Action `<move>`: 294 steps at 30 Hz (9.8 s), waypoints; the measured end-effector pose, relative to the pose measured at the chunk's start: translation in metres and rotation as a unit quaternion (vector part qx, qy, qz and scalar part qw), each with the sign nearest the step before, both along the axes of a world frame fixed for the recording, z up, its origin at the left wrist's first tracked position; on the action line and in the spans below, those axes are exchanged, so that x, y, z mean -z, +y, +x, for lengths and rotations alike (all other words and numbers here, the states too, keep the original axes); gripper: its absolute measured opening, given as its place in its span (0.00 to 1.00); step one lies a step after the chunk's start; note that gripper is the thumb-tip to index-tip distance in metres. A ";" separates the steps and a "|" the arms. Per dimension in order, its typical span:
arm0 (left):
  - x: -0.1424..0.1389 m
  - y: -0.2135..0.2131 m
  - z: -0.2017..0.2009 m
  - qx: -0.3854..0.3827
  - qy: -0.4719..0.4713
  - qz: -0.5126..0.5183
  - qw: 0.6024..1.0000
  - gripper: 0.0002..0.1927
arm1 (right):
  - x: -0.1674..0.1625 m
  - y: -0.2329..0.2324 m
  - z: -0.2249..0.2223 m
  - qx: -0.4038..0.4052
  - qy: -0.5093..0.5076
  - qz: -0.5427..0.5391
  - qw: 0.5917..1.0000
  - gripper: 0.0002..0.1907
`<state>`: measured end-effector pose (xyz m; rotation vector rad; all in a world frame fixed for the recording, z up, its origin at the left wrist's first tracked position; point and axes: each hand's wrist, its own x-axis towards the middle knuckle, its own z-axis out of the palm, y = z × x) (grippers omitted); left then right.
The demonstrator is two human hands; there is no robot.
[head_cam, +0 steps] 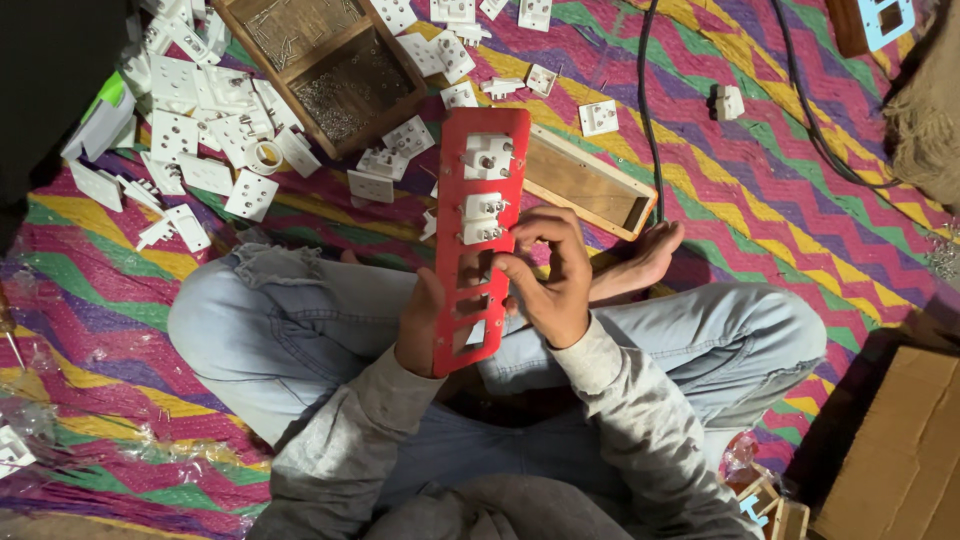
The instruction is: The person sits on a mat and assembles white electrical sockets into a red plastic housing. They pick up sockets and screws, insert them into the housing, and tighten them by hand. The person repeats this process for multiple sockets.
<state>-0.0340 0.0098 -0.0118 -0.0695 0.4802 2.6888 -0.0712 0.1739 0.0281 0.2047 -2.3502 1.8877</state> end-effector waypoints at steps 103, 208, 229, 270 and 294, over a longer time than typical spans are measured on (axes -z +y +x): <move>0.009 0.006 -0.004 -0.155 -0.084 -0.249 0.952 0.13 | -0.041 0.047 -0.016 0.059 0.196 0.259 0.944 0.21; -0.018 -0.038 -0.013 -0.211 -0.038 -0.400 0.891 0.14 | -0.056 -0.001 -0.091 -0.149 -0.110 0.075 0.980 0.06; -0.023 -0.004 0.001 -0.172 0.102 -0.410 0.890 0.23 | -0.074 0.024 -0.004 -0.098 -0.009 0.152 0.983 0.06; -0.043 0.034 0.006 -0.131 0.332 -0.772 0.526 0.28 | -0.045 0.105 -0.018 0.081 -0.112 0.143 0.980 0.22; -0.047 -0.045 -0.005 -0.229 0.163 -0.407 0.869 0.32 | 0.013 0.110 -0.078 -0.017 -0.219 -0.203 0.954 0.16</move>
